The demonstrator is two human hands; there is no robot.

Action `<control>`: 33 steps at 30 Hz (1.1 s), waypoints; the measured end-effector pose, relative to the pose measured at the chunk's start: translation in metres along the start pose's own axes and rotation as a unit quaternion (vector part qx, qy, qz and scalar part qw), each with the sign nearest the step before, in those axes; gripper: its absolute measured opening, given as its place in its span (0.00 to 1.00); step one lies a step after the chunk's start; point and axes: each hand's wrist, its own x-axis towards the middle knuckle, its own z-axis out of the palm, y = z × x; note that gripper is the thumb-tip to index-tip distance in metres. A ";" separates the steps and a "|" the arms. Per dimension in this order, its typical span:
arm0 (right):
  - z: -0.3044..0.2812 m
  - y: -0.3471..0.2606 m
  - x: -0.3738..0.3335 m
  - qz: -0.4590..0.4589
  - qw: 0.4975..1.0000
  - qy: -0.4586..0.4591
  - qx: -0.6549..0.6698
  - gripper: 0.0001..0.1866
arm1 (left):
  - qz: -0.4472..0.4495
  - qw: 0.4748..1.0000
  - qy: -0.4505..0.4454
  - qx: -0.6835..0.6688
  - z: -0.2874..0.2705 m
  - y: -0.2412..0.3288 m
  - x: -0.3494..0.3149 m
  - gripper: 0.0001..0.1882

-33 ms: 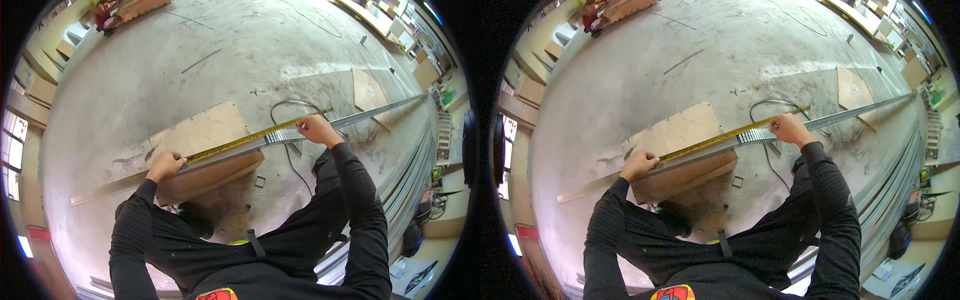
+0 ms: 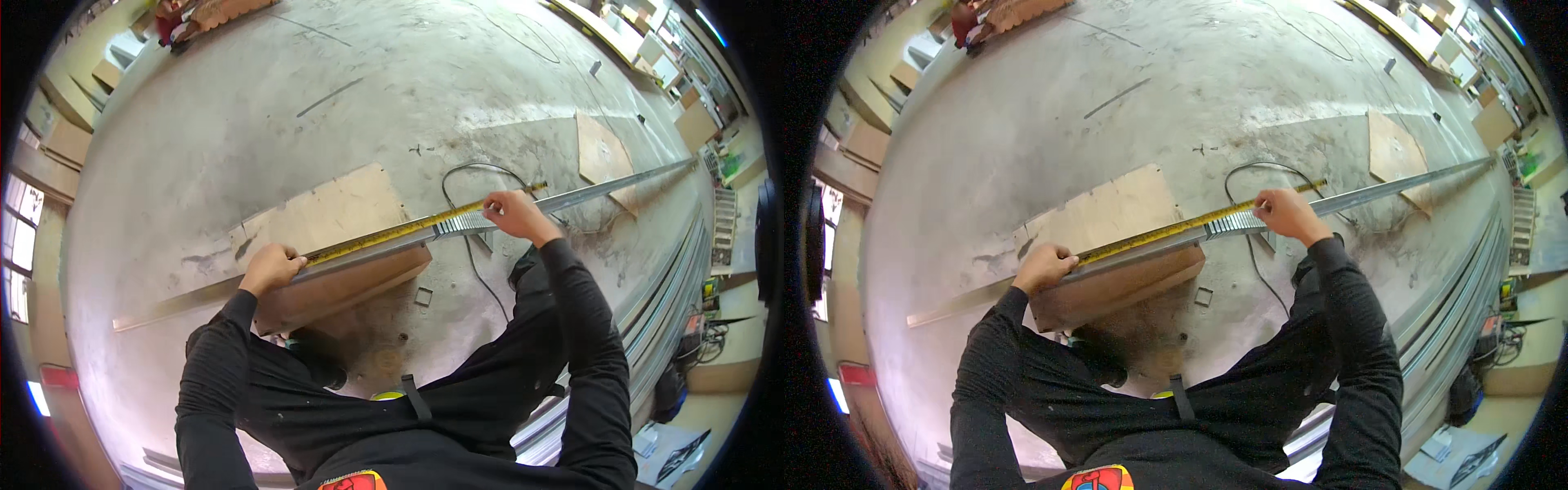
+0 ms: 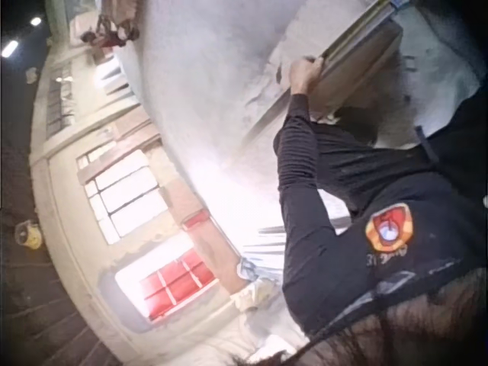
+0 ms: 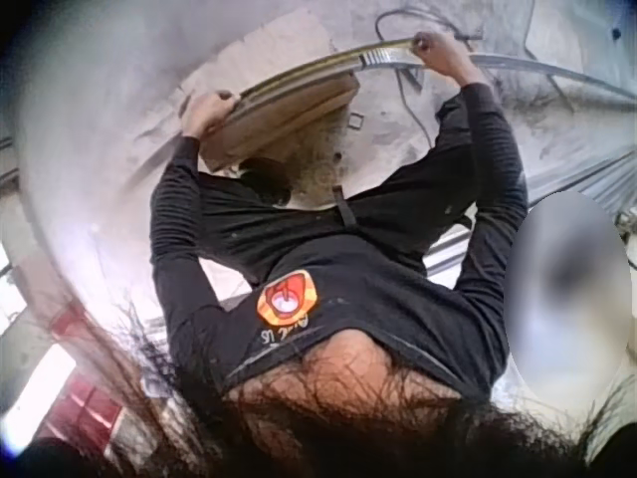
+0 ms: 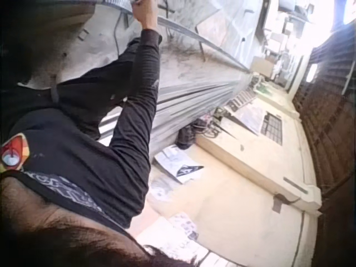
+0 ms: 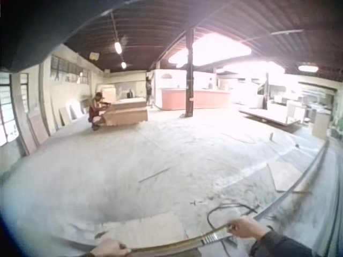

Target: The person is using a tape measure and a speed square to measure and mark a metal track with a pencil.

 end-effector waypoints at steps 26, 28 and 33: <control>0.053 0.033 0.009 -0.147 0.979 -0.085 -0.111 0.19 | 0.112 0.976 -0.037 0.181 0.025 0.081 0.031 0.20; 0.053 0.033 0.008 -0.143 0.979 -0.087 -0.112 0.19 | 0.125 0.972 -0.040 0.195 0.028 0.079 0.028 0.21; 0.055 0.030 0.010 -0.153 0.979 -0.078 -0.107 0.18 | 0.196 0.958 0.054 0.204 0.047 0.065 0.023 0.13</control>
